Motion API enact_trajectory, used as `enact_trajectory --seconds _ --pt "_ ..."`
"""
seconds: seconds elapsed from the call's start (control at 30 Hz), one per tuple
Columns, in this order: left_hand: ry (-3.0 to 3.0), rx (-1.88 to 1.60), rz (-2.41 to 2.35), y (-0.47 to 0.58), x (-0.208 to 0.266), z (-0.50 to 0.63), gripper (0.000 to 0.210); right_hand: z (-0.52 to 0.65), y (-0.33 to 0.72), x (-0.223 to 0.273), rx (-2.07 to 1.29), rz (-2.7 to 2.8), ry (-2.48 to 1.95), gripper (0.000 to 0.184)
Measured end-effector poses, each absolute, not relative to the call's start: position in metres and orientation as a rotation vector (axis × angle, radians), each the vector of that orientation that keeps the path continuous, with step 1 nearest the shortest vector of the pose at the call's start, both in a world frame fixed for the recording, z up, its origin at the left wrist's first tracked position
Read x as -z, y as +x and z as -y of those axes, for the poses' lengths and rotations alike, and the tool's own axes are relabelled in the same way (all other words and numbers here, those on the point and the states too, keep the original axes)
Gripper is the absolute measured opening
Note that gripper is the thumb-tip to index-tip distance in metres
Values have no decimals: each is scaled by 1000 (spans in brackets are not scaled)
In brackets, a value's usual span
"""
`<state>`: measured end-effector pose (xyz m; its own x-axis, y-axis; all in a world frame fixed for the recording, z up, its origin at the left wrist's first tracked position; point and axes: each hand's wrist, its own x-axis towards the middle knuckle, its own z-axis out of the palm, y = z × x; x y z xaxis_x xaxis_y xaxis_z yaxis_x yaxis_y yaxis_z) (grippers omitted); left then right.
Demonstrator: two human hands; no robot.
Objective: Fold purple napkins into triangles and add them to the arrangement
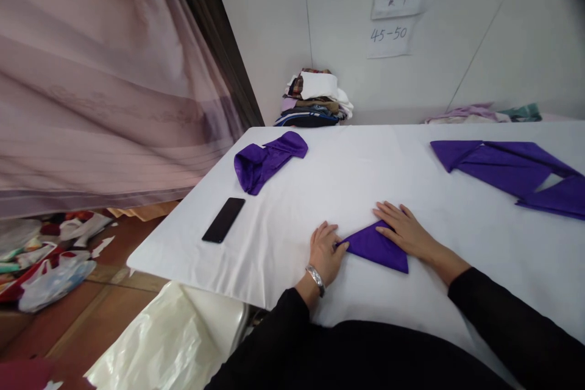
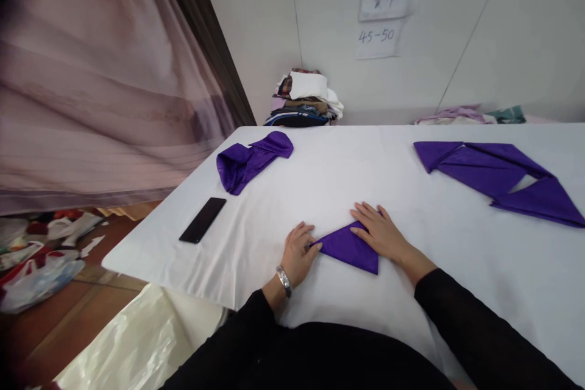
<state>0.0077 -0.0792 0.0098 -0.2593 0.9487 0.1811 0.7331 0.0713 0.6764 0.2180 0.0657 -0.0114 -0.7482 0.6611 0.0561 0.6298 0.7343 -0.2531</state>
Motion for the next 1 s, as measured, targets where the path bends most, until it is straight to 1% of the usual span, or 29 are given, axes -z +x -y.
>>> enact_trajectory --seconds 0.23,0.5,0.7,1.0 --pt "1692 -969 -2041 10 -12 80 9 -64 218 9 -331 2780 -1044 56" --pt "1862 -788 -2070 9 -10 86 16 -63 217 9 -273 2789 -1042 58" --pt "1925 -721 -2149 11 -13 85 23 -63 217 10 -229 2794 -1071 59" --pt "2006 -642 -2211 11 -14 86 24 -63 217 10 -250 2792 -1112 59"
